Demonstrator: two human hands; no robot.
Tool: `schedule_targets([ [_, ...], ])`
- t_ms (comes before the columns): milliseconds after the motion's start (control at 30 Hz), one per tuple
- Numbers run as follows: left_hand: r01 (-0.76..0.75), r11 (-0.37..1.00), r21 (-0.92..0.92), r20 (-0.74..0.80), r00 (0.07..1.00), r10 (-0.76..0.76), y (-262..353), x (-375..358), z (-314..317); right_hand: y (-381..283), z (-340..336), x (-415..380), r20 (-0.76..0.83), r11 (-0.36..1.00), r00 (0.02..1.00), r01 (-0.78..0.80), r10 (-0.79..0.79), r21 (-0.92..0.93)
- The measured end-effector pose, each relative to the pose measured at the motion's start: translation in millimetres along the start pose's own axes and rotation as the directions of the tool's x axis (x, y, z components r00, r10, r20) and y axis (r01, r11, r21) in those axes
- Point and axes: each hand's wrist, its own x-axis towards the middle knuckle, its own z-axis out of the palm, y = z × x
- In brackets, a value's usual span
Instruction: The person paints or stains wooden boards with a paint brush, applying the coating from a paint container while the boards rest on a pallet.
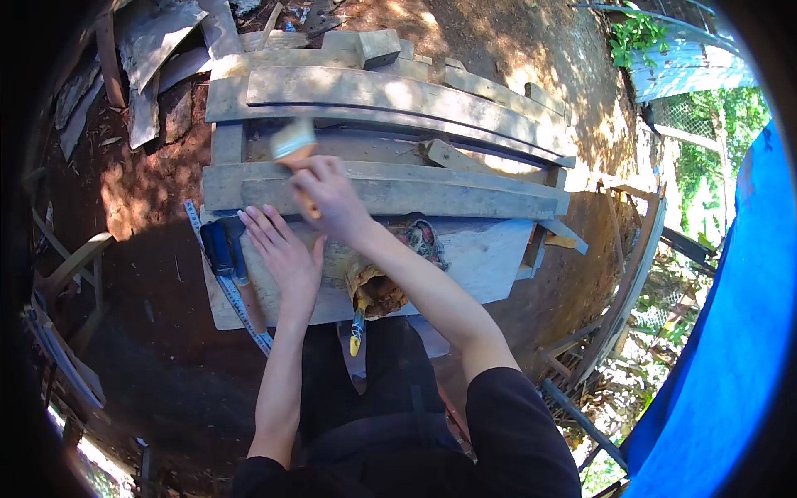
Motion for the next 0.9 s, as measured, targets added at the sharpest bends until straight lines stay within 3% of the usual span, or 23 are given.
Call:
schedule_targets([
  [67,-0.004,1.000,-0.002,0.009,1.000,0.004,-2.4,0.4,-1.3,-18.0,10.8,20.9,0.082,0.954,0.984,0.133,-0.160,0.268],
  [167,0.002,0.996,0.084,0.056,0.998,-0.006,-3.0,0.7,-5.8,-22.4,2.0,31.0,-0.002,0.976,0.992,0.127,-0.128,0.175],
  [233,-0.022,0.999,0.026,0.032,0.999,0.021,-6.5,-1.4,-3.1,-8.3,-16.7,22.9,-0.196,0.997,0.980,-0.039,0.026,-0.060],
  [333,-0.008,0.998,0.054,0.045,0.999,0.005,-5.0,-0.8,-3.0,16.2,-44.9,9.1,-0.375,0.870,0.888,-0.389,0.266,-0.302],
  [433,0.003,0.999,0.050,0.043,0.999,-0.005,-3.3,-0.2,-3.4,17.5,-25.4,16.5,-0.342,0.899,0.923,-0.291,0.174,-0.327],
  [600,-0.012,0.998,0.058,0.041,0.999,0.009,-5.8,-2.4,0.3,-35.6,50.5,73.2,-0.047,0.995,0.994,0.095,-0.094,0.040],
  [700,-0.020,0.997,0.081,0.056,0.998,0.016,-6.9,-2.7,1.4,-36.9,65.9,91.2,-0.024,0.975,0.984,0.176,-0.175,0.133],
  [800,-0.011,0.997,0.075,0.058,0.998,0.007,-8.3,-2.5,0.8,-4.0,29.6,57.4,0.009,0.996,0.996,0.092,-0.092,-0.017],
  [900,-0.003,1.000,0.024,0.041,0.999,0.002,-7.0,-2.1,-1.2,59.2,-48.2,-4.6,-0.117,0.976,0.992,0.024,-0.051,-0.216],
])
